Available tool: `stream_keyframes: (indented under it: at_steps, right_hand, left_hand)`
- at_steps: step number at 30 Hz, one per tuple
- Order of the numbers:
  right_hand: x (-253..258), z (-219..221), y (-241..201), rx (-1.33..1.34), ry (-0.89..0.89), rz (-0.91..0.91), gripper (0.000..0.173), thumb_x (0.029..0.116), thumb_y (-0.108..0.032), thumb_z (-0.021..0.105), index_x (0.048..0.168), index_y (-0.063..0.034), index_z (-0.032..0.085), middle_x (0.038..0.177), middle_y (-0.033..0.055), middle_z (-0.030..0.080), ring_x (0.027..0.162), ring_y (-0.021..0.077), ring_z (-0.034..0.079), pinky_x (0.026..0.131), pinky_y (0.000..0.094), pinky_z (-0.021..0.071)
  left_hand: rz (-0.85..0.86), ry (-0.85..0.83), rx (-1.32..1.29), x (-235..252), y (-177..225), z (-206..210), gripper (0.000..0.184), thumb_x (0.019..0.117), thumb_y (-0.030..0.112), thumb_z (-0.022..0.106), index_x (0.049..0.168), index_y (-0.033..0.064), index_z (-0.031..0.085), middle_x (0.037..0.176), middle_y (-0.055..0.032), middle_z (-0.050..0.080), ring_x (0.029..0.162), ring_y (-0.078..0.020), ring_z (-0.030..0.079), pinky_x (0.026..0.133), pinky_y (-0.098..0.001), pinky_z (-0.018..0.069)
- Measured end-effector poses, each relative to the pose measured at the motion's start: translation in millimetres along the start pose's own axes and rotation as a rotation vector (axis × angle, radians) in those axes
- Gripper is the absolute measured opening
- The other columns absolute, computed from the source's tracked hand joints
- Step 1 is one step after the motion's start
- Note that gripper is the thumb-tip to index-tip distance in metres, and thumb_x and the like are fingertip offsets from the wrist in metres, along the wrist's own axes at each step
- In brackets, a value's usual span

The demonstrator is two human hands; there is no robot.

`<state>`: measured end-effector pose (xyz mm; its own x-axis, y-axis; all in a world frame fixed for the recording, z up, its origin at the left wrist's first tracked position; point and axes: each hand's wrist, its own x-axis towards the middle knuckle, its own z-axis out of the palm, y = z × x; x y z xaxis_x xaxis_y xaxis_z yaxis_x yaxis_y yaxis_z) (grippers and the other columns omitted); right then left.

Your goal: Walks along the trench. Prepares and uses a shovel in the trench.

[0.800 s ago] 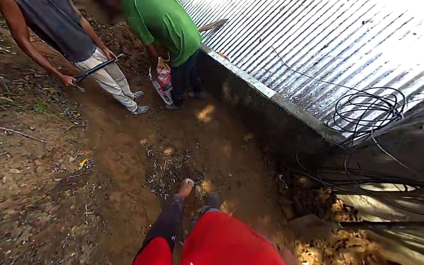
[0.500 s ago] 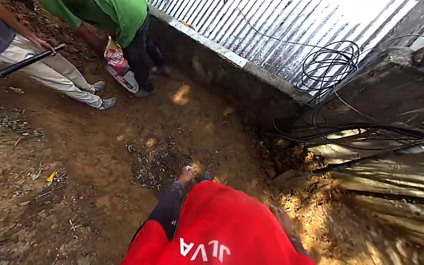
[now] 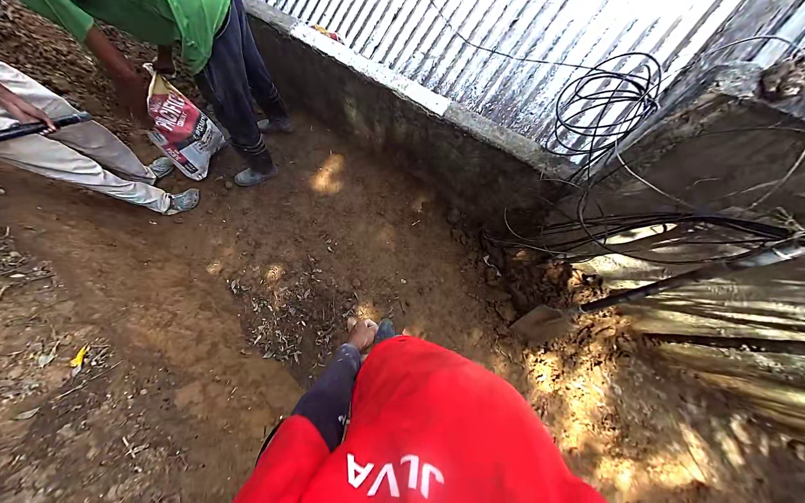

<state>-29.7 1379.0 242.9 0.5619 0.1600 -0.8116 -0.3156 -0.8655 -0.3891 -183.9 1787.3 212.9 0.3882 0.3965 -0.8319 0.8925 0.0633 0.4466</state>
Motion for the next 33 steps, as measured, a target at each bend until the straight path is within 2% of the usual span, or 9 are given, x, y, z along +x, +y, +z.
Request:
stream_keyframes:
  at_steps: [1,3,4,7,10,16,19,25,33]
  right_hand:
    - [2.4,-5.3,-14.9,0.007,0.009,0.061,0.036,0.1085,-0.025,0.054,0.12,0.0051,0.068,0.117,0.0263,0.07,0.113,0.0373,0.066,0.101,0.0533,0.0477]
    - [6.6,-5.7,-30.8,0.048,0.124,0.042,0.036,0.1068,-0.03,0.057,0.106,0.0031,0.071,0.097,0.0235,0.071,0.094,0.0354,0.068,0.088,0.0554,0.0504]
    - [5.4,-9.3,-36.7,0.061,0.127,0.027,0.037,0.1076,-0.031,0.056,0.108,0.0027,0.071,0.097,0.0218,0.071,0.092,0.0331,0.068,0.088,0.0541,0.0516]
    - [7.2,-22.3,-49.6,0.152,0.083,0.038,0.038,0.1099,-0.03,0.051,0.12,0.0029,0.067,0.108,0.0204,0.071,0.098,0.0281,0.068,0.094,0.0478,0.052]
    - [16.5,-19.9,-45.5,0.221,0.092,0.013,0.038,0.1091,-0.03,0.052,0.117,0.0037,0.067,0.104,0.0194,0.071,0.093,0.026,0.069,0.09,0.0448,0.0541]
    - [14.5,-3.9,-14.1,0.086,0.043,0.009,0.041,0.1068,-0.034,0.056,0.114,0.0041,0.07,0.111,0.0237,0.07,0.106,0.0327,0.067,0.099,0.0515,0.0488]
    - [9.8,5.1,2.3,0.04,0.023,0.053,0.04,0.1074,-0.033,0.055,0.116,0.003,0.07,0.116,0.0248,0.07,0.113,0.0353,0.066,0.102,0.0536,0.0469]
    - [-2.5,2.6,14.1,0.122,0.016,0.113,0.042,0.1066,-0.036,0.055,0.117,0.0029,0.069,0.118,0.0249,0.069,0.115,0.0354,0.065,0.104,0.0532,0.0464]
    - [-5.8,4.6,13.3,0.269,0.098,0.133,0.047,0.1034,-0.045,0.057,0.116,-0.0012,0.069,0.113,0.0209,0.07,0.109,0.0325,0.066,0.099,0.0539,0.049]
  left_hand:
    - [0.001,0.005,-0.025,2.9,4.0,-0.8,0.032,0.1061,0.017,0.051,0.129,-0.0025,0.062,0.13,-0.0248,0.063,0.121,-0.0341,0.063,0.106,-0.0495,0.0485]
    - [0.008,0.022,-0.045,5.8,8.8,-1.8,0.033,0.1062,0.017,0.051,0.131,-0.0024,0.061,0.13,-0.0245,0.064,0.119,-0.0337,0.065,0.105,-0.0486,0.0499]
    - [0.018,0.022,-0.047,5.6,9.3,-0.4,0.033,0.1063,0.017,0.051,0.131,-0.0029,0.061,0.129,-0.0245,0.064,0.118,-0.0334,0.065,0.104,-0.048,0.0502]
    - [0.05,0.011,-0.02,1.0,7.4,8.0,0.03,0.1055,0.013,0.054,0.128,-0.0051,0.061,0.128,-0.0242,0.064,0.115,-0.0307,0.065,0.102,-0.0444,0.0518]
    - [0.071,-0.012,0.108,-18.7,5.2,11.6,0.03,0.1061,0.014,0.054,0.127,-0.0057,0.063,0.132,-0.0246,0.063,0.126,-0.0317,0.059,0.111,-0.0455,0.0431]
    - [0.052,-0.056,0.214,-49.5,-11.4,16.9,0.031,0.1082,0.011,0.049,0.128,-0.01,0.061,0.13,-0.0303,0.063,0.126,-0.0377,0.059,0.111,-0.0492,0.0408]
    - [0.019,-0.041,0.192,-59.7,-7.5,14.7,0.03,0.1076,0.01,0.05,0.126,-0.0109,0.062,0.127,-0.0306,0.063,0.121,-0.0363,0.06,0.108,-0.0478,0.042]
    - [0.079,-0.051,0.236,-29.7,-4.8,10.2,0.029,0.107,0.014,0.053,0.125,-0.0053,0.065,0.126,-0.0256,0.066,0.121,-0.0337,0.062,0.108,-0.0486,0.0441]
    - [0.115,-0.086,0.292,-16.3,40.0,15.6,0.028,0.1064,0.013,0.054,0.125,-0.0044,0.065,0.124,-0.025,0.066,0.117,-0.0319,0.063,0.104,-0.0484,0.0461]
